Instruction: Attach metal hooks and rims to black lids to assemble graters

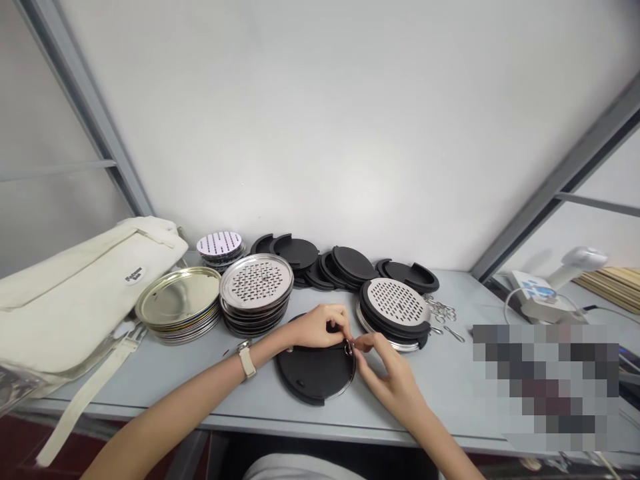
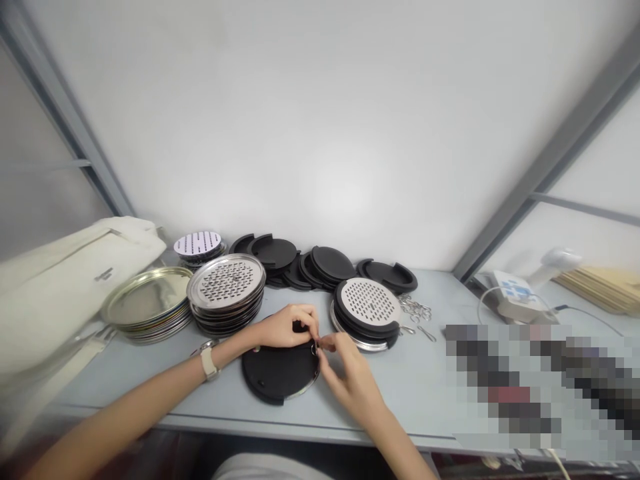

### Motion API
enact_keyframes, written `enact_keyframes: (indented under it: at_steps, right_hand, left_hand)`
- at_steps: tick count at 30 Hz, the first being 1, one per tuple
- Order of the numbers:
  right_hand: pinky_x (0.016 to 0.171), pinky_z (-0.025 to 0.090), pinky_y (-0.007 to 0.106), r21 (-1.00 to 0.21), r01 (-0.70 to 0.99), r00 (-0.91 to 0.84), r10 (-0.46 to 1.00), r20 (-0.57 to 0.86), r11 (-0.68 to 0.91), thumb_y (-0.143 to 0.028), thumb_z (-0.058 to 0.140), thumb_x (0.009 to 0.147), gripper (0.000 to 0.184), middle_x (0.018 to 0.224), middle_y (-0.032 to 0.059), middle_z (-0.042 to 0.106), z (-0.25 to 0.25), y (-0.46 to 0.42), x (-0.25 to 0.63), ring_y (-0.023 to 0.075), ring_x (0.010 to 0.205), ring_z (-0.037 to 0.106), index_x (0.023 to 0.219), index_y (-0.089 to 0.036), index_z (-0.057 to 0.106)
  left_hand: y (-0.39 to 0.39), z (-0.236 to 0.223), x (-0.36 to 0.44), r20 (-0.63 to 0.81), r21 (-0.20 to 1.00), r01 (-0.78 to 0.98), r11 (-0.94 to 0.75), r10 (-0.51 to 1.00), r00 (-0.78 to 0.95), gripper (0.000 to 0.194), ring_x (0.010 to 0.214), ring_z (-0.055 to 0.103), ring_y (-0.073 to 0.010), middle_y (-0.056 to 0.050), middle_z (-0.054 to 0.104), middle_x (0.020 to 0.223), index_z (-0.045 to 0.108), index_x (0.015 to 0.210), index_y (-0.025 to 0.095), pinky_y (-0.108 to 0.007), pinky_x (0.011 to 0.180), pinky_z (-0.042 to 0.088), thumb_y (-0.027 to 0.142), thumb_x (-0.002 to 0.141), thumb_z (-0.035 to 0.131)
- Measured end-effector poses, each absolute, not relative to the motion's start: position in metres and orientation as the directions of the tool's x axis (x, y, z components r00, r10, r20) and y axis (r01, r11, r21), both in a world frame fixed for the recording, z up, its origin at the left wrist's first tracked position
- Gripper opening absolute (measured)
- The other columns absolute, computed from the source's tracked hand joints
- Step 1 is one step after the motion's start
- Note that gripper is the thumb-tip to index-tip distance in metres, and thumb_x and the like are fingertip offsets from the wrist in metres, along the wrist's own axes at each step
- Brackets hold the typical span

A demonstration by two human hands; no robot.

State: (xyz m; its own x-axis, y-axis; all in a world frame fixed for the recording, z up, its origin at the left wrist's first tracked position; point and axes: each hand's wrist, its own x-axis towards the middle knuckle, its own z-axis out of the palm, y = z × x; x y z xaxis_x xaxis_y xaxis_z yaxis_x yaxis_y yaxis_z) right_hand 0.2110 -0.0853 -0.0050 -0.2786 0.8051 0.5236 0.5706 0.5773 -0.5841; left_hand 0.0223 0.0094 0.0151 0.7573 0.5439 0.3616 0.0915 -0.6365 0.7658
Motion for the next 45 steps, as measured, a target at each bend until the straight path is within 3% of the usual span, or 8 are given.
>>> enact_keyframes:
  at_steps: [6,16,24,30,35,45]
  right_hand:
    - [0.078,0.049,0.031,-0.601,0.585,-0.306,0.834,0.458,0.545,-0.027,0.054,0.092,0.015,0.093,0.0042,0.056,-0.0085,-0.0826,0.2097,0.0182,0.086,0.056,0.102,-0.023,0.043]
    - [0.070,0.049,0.028,-0.653,0.522,-0.322,0.835,0.446,0.549,-0.023,0.045,0.095,0.020,0.081,0.0013,0.056,-0.0062,-0.0887,0.2092,0.0159,0.073,0.056,0.114,-0.022,0.042]
    - [0.074,0.045,0.032,-0.600,0.571,-0.261,0.817,0.513,0.559,-0.019,0.040,0.096,0.011,0.087,0.0051,0.054,-0.0082,-0.0844,0.2118,0.0190,0.081,0.054,0.102,-0.021,0.049]
    - [0.076,0.045,0.032,-0.579,0.544,-0.313,0.787,0.531,0.607,-0.015,0.039,0.095,0.014,0.093,0.0063,0.055,-0.0106,-0.0851,0.2116,0.0192,0.084,0.054,0.104,-0.023,0.047]
    - [0.080,0.046,0.033,-0.574,0.544,-0.338,0.786,0.518,0.613,-0.013,0.039,0.095,0.017,0.095,0.0070,0.057,-0.0096,-0.0856,0.2111,0.0204,0.089,0.056,0.105,-0.023,0.049]
    - [0.075,0.047,0.032,-0.572,0.547,-0.355,0.789,0.502,0.611,-0.013,0.040,0.093,0.017,0.088,0.0058,0.059,-0.0037,-0.0865,0.2094,0.0198,0.082,0.057,0.098,-0.023,0.053]
  left_hand:
    - [0.0093,0.0172,0.0220,0.358,0.762,0.098,-0.640,0.543,0.760,0.024,0.075,0.057,-0.0110,-0.002,0.060,0.081,0.072,0.075,0.014,-0.021,0.071,0.045,-0.003,0.070,0.055]
    - [0.0068,0.0213,0.0223,0.334,0.769,0.122,-0.628,0.556,0.761,0.022,0.073,0.054,-0.0100,-0.001,0.057,0.079,0.071,0.072,0.014,-0.020,0.068,0.043,-0.001,0.070,0.055]
    - [0.0074,0.0219,0.0225,0.327,0.766,0.128,-0.630,0.554,0.766,0.022,0.072,0.055,-0.0106,-0.002,0.058,0.080,0.070,0.072,0.014,-0.021,0.069,0.044,-0.001,0.070,0.054]
    - [0.0082,0.0196,0.0228,0.340,0.773,0.110,-0.625,0.554,0.760,0.032,0.074,0.057,-0.0115,-0.001,0.061,0.080,0.067,0.093,0.015,-0.021,0.070,0.047,-0.002,0.069,0.054]
    - [0.0092,0.0191,0.0237,0.368,0.739,0.116,-0.664,0.542,0.756,0.020,0.071,0.054,-0.0106,-0.001,0.062,0.077,0.066,0.077,0.014,-0.020,0.068,0.045,-0.001,0.069,0.056]
    - [0.0089,0.0194,0.0239,0.359,0.743,0.126,-0.658,0.550,0.754,0.020,0.071,0.054,-0.0112,-0.002,0.064,0.079,0.067,0.078,0.014,-0.021,0.068,0.045,0.001,0.069,0.054]
